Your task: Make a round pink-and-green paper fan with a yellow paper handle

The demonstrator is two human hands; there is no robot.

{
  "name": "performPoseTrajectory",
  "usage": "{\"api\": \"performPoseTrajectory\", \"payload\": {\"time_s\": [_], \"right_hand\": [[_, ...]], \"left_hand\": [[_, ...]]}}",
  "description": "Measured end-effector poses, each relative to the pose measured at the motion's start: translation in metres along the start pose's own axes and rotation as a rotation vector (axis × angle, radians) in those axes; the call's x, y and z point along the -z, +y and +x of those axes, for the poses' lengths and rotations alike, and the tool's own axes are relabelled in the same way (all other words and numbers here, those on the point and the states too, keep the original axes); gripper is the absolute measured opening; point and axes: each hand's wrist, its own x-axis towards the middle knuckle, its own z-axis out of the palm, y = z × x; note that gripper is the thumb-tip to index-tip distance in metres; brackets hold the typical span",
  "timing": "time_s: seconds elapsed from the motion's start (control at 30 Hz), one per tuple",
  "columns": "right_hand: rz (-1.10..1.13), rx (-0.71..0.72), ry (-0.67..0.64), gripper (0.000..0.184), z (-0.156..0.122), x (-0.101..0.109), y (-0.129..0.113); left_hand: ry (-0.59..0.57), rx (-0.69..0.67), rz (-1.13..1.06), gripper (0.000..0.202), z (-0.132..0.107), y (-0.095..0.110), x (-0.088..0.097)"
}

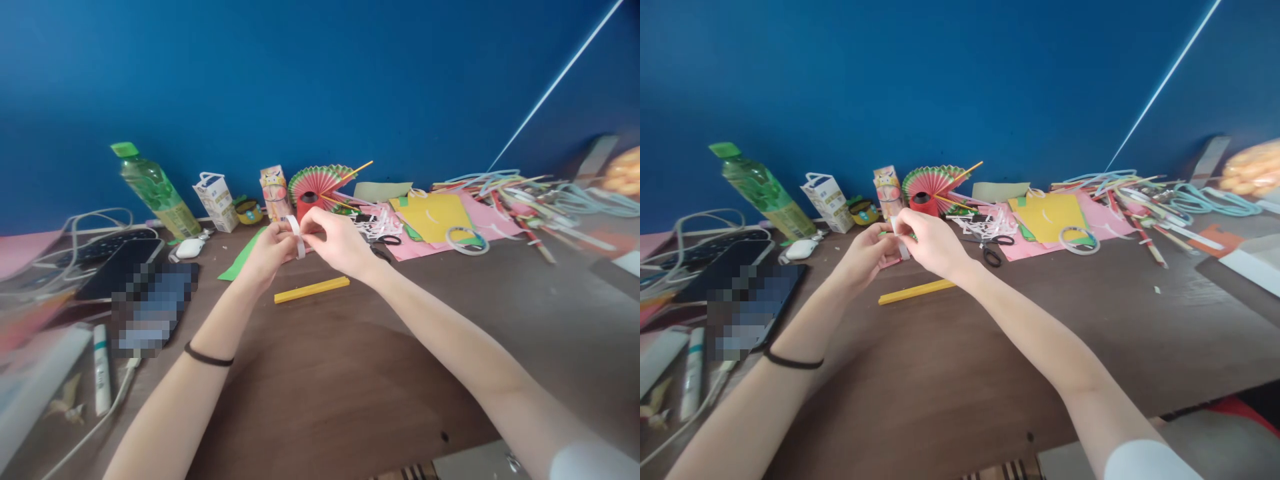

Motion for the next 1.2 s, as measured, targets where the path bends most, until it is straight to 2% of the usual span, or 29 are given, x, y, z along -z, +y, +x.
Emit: {"api": "performPoseTrajectory", "payload": {"time_s": [0.27, 0.63, 0.73, 0.87, 1.03, 1.2], "right_hand": [[0.047, 0.031, 0.000, 0.005, -0.0014, -0.0002, 0.0017], [0.043, -0.032, -0.039, 0.013, -0.0032, 0.0043, -0.0018], [0.069, -0.056, -0.018, 0.012, -0.0022, 0.0048, -0.0005], [0.118, -0.067, 0.015, 0.012, -0.0010, 0.0049, 0.0018], [0.138, -0.050, -0.006, 0.009, -0.0014, 0.0013, -0.0006], [0.020, -0.046, -0.039, 0.012, -0.0029, -0.0021, -0.0078]], "left_hand": [[-0.023, -0.017, -0.019, 0.023, 0.0000, 0.0008, -0.0007], [-0.059, -0.009, -0.056, 0.024, 0.0027, -0.0025, 0.0054], [-0.102, -0.006, -0.085, 0.022, 0.0021, -0.0023, 0.0042], [-0.126, -0.013, -0.123, 0.030, 0.0017, -0.0016, 0.0023], [-0.047, -0.024, -0.078, 0.036, 0.0022, -0.0029, 0.0017], [0.012, -0.068, -0.061, 0.043, 0.0026, -0.0075, 0.0024]]}}
